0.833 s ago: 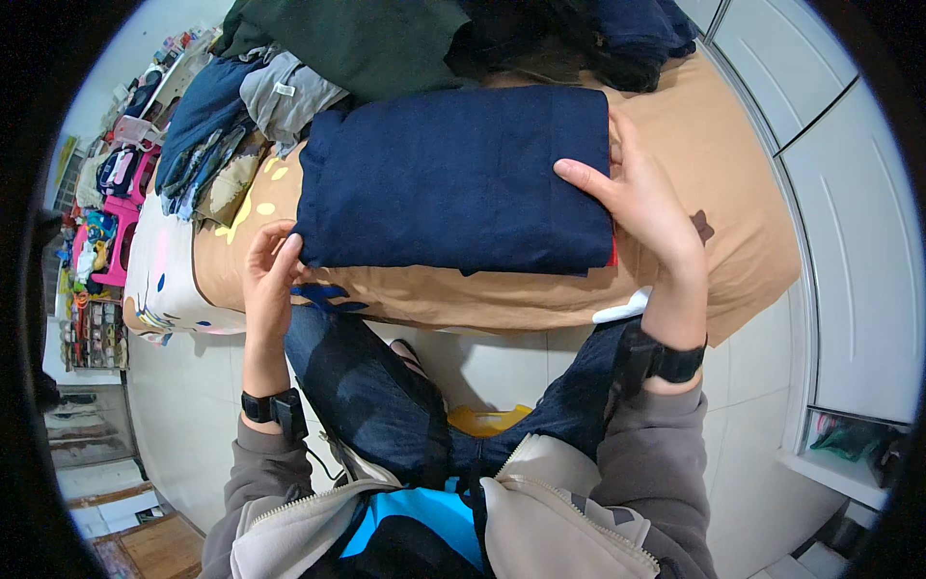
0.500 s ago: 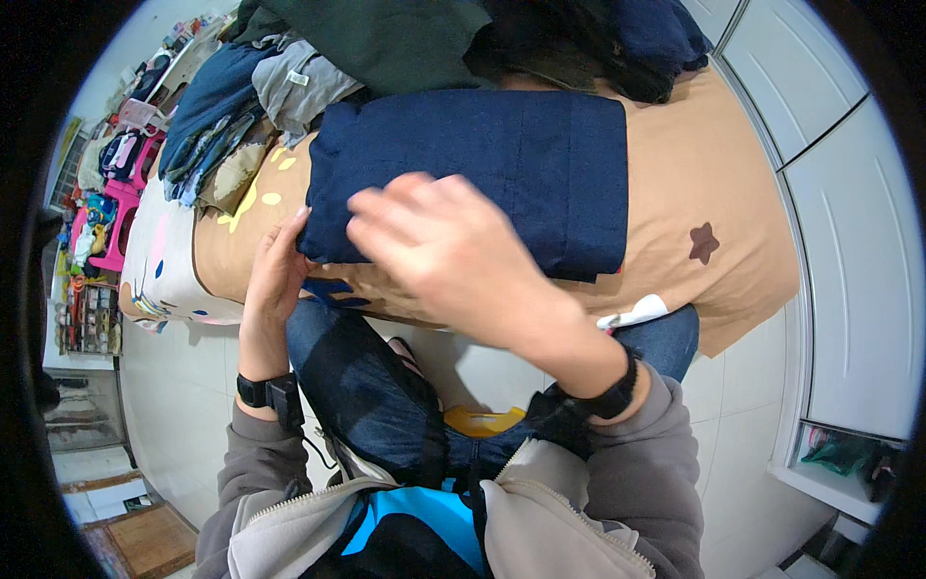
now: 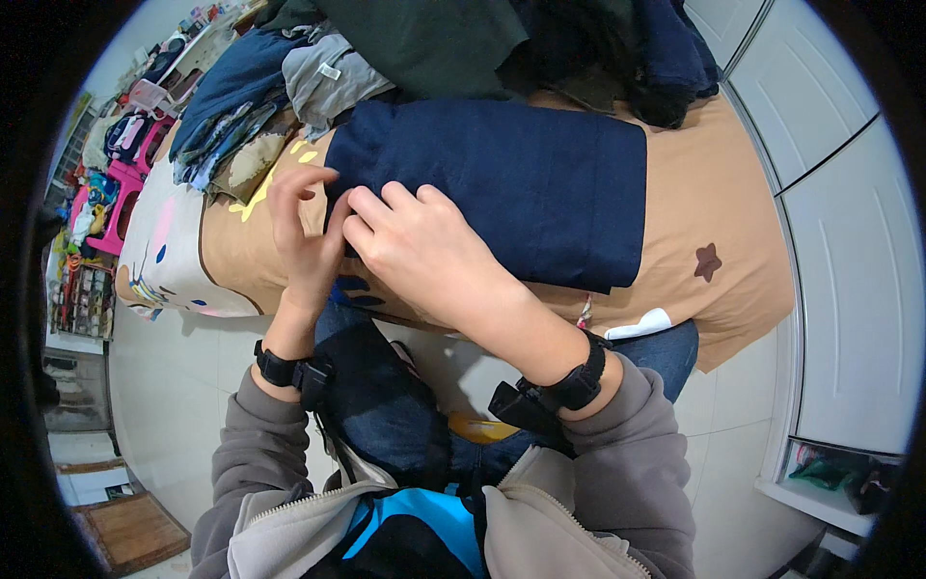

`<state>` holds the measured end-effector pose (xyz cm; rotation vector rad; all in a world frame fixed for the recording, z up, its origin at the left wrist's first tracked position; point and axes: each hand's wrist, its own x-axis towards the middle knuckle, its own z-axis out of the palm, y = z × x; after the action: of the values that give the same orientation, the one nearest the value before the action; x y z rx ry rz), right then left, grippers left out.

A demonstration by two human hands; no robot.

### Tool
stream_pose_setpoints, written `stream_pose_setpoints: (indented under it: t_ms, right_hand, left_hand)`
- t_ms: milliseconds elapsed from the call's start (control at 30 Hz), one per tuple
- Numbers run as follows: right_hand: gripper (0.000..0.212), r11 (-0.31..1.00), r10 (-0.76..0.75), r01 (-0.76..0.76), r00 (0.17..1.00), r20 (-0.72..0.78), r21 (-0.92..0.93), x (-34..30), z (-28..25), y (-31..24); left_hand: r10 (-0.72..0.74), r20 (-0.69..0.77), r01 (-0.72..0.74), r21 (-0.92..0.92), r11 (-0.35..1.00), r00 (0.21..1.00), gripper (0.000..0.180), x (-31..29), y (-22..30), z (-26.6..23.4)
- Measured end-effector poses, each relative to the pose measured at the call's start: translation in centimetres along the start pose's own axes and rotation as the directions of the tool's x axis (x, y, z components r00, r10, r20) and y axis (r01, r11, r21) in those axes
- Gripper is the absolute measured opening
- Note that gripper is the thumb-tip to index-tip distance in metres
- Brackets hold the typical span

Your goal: The person folds a pair of dark blue pants and then a pair of gray pants on a bed. They smooth and align the garments, fold them into compact rectangles, and place them on a pile of other folded clothes.

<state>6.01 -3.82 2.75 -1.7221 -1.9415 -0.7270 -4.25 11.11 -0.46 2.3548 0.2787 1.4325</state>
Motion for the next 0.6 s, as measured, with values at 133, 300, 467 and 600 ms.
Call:
stream_pose_setpoints:
  t_ms: [133,300,467,600]
  right_hand:
    - [0.011,0.998,-0.015,0.018,0.999,-0.044,0.060,0.2,0.5,0.1]
    - [0.009,0.992,-0.068,0.080,0.990,-0.120,0.099,0.5,1.5,0.2]
    - [0.007,0.995,-0.005,0.010,0.998,-0.058,0.100,0.0,3.0,-0.7]
    - [0.009,0.969,0.019,-0.029,0.999,0.043,0.247,-0.8,1.2,-1.1]
  left_hand:
    - [0.022,0.355,0.081,-0.273,0.958,0.935,0.026,-0.1,-0.5,-0.2]
    - [-0.070,0.549,0.366,-0.452,0.813,0.833,0.028,0.2,-2.4,0.2]
    - [-0.327,0.800,0.842,-0.538,-0.024,0.502,0.024,1.7,-2.2,-0.5]
    - [-0.507,0.722,0.877,-0.326,0.352,0.471,0.019,1.9,-0.7,1.1]
